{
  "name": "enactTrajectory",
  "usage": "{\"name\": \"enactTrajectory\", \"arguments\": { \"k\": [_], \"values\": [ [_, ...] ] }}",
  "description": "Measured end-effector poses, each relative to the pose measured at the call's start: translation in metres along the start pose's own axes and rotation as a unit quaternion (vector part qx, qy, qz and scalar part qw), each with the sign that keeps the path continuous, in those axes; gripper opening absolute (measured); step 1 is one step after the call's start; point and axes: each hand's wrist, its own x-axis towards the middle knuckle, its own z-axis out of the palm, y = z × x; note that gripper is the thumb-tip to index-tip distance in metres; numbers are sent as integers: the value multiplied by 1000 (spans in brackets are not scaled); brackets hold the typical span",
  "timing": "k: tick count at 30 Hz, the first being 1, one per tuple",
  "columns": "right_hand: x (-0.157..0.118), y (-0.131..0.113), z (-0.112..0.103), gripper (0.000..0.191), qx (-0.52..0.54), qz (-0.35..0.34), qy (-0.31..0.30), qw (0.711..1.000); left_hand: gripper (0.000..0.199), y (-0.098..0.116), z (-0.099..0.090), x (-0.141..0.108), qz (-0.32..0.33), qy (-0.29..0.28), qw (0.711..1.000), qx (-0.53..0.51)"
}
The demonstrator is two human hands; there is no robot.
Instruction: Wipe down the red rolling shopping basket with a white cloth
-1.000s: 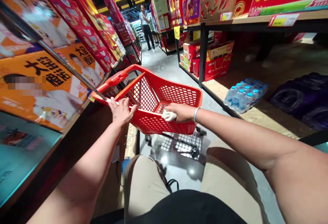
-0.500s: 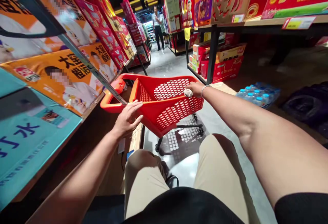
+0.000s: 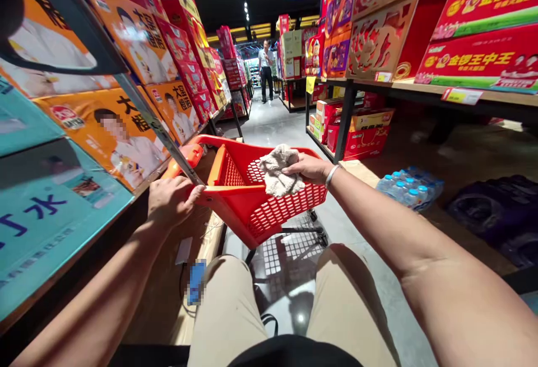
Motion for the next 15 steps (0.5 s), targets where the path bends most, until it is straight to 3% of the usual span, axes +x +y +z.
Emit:
{"name": "enactTrajectory", "arguments": {
  "k": [4,7,9,11,13,15],
  "values": [
    [21,10,30,44,-35,-5,-33,999,39,3,-2,-4,23,10,1000,9],
    [40,24,47,41,-180,-33,-39,982,41,5,-1,-6,18,16,999,22],
    [46,35,60,41,-315,-74,-21,946,43,7,0,-7,13,22,999,27],
    [45,46,78,47,-437,-113,38,892,45,9,1,-7,9,29,999,24],
    [36,58,99,56,-518,-129,109,838,46,12,2,-7,2,38,999,15],
    [24,71,122,62,-559,-129,163,802,47,14,3,-7,-3,51,999,3]
  ]
}}
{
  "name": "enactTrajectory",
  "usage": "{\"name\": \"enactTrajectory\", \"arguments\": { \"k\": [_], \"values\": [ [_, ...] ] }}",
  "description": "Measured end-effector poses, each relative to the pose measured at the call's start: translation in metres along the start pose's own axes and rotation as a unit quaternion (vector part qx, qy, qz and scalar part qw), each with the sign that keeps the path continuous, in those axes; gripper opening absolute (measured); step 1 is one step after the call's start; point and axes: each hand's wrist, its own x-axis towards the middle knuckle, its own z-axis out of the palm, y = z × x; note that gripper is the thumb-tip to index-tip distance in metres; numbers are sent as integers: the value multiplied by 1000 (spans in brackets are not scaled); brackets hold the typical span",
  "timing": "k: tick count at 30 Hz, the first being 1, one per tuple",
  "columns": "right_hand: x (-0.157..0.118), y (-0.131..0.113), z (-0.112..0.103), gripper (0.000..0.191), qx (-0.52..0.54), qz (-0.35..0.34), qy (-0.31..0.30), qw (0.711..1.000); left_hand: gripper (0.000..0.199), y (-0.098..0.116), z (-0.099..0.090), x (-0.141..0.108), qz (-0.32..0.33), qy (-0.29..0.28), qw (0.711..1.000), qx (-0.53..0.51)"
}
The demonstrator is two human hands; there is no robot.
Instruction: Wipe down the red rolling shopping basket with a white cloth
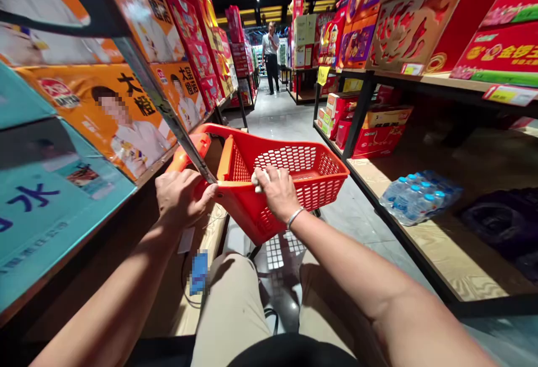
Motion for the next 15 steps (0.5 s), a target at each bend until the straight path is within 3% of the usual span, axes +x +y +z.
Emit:
{"name": "enactTrajectory", "arguments": {
  "k": [3,6,10,15],
  "values": [
    [-24,-15,12,72,-5,1,33,999,45,3,2,-2,-6,26,999,-22],
    [-33,-9,9,75,68,-26,20,997,45,6,3,-5,-5,48,998,-42],
    [-24,13,-10,50,194,-6,-37,980,46,14,-1,-13,4,61,996,-65],
    [-8,29,-26,64,215,70,-2,974,43,27,-9,-22,-1,40,992,-120]
  ]
}}
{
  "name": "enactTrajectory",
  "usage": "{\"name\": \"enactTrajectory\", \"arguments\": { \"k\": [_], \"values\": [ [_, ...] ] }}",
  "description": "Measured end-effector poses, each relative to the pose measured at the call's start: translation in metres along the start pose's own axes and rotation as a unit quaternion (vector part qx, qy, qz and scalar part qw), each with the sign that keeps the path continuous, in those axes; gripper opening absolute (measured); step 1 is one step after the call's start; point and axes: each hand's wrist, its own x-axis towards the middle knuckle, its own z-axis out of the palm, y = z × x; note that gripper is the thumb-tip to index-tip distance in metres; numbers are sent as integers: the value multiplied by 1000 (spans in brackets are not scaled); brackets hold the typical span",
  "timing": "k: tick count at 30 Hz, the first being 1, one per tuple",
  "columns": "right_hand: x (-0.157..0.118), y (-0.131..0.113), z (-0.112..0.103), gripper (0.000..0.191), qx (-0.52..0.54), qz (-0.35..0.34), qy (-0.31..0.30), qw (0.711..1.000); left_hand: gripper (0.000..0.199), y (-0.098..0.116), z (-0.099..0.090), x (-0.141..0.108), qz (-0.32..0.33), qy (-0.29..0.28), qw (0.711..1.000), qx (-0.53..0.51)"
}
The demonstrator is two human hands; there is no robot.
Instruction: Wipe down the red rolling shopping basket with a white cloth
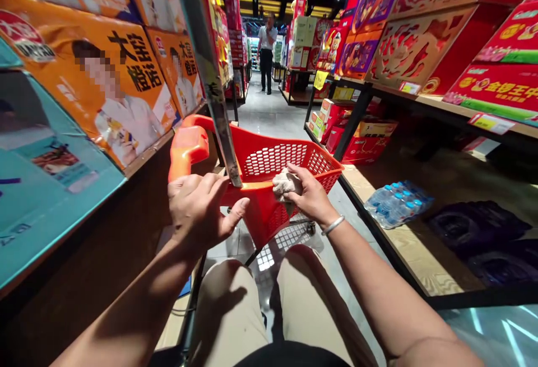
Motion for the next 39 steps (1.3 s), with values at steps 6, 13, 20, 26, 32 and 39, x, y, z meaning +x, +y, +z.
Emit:
{"name": "enactTrajectory", "arguments": {
  "k": [6,13,20,26,32,39],
  "values": [
    [22,14,4,44,-18,-22,-48,998,45,1,-5,0,19,-8,1000,15],
    [25,9,36,55,245,81,-21,966,41,-5,-9,-3,29,-22,997,61],
    [37,-35,14,56,178,-23,154,972,31,-3,-9,1,16,-46,993,104],
    [31,-61,43,58,-3,-182,-25,983,42,0,-17,4,30,-102,982,153],
    [24,-60,47,69,-42,-220,-88,971,43,5,-25,3,29,-116,980,159],
    [24,-17,42,43,-11,-248,-51,967,41,-4,-19,2,57,-87,978,181]
  ]
}}
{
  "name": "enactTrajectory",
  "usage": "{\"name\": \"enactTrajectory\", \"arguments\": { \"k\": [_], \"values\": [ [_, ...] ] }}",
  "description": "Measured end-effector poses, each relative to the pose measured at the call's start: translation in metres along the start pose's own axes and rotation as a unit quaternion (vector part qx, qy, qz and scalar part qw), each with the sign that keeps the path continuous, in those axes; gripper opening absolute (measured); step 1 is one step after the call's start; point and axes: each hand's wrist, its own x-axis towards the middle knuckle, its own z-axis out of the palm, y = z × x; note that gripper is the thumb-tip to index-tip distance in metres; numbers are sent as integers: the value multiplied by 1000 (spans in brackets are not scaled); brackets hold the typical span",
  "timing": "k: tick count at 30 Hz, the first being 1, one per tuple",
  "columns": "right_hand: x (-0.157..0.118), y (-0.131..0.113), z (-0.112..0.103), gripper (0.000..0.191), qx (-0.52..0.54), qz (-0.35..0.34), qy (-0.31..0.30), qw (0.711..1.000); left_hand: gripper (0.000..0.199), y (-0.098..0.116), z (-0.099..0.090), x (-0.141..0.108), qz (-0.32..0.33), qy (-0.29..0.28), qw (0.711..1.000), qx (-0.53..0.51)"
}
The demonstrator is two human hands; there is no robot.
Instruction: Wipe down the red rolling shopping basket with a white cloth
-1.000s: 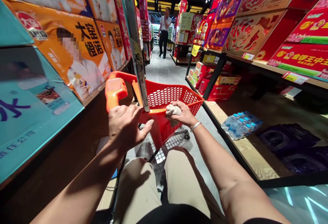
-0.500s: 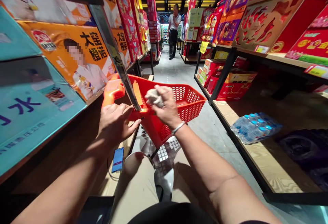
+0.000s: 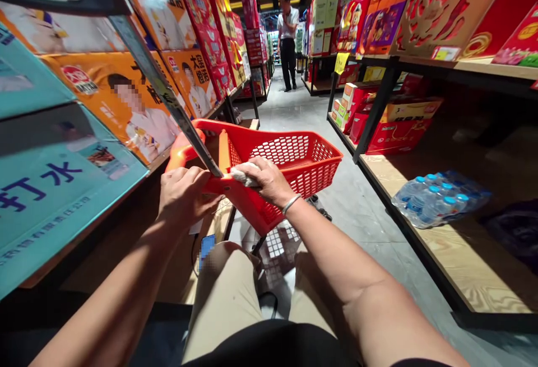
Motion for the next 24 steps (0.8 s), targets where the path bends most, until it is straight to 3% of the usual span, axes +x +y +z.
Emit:
{"name": "enactTrajectory", "arguments": {
  "k": [4,6,9,12,16,19,21,24],
  "values": [
    [-35,69,-29,42,-3,8,43,999,40,-3,7,-3,14,39,999,-3],
    [-50,102,-47,44,-14,26,29,999,39,-2,8,-4,15,50,999,-8],
    [-58,120,-63,47,-22,57,13,998,38,0,10,-3,4,56,998,-6],
    [-47,95,-54,51,-10,53,12,998,40,0,14,1,-5,49,999,-7],
    [-13,28,-14,55,16,13,39,999,34,-2,17,5,-20,21,999,-18],
    [9,-5,12,53,15,-1,64,998,31,1,16,4,-36,9,999,-33],
    [14,-7,18,50,12,-13,61,998,35,4,15,1,-48,11,998,-39],
    [3,17,8,43,17,-34,53,998,48,6,16,-4,-49,22,998,-38]
  ]
}}
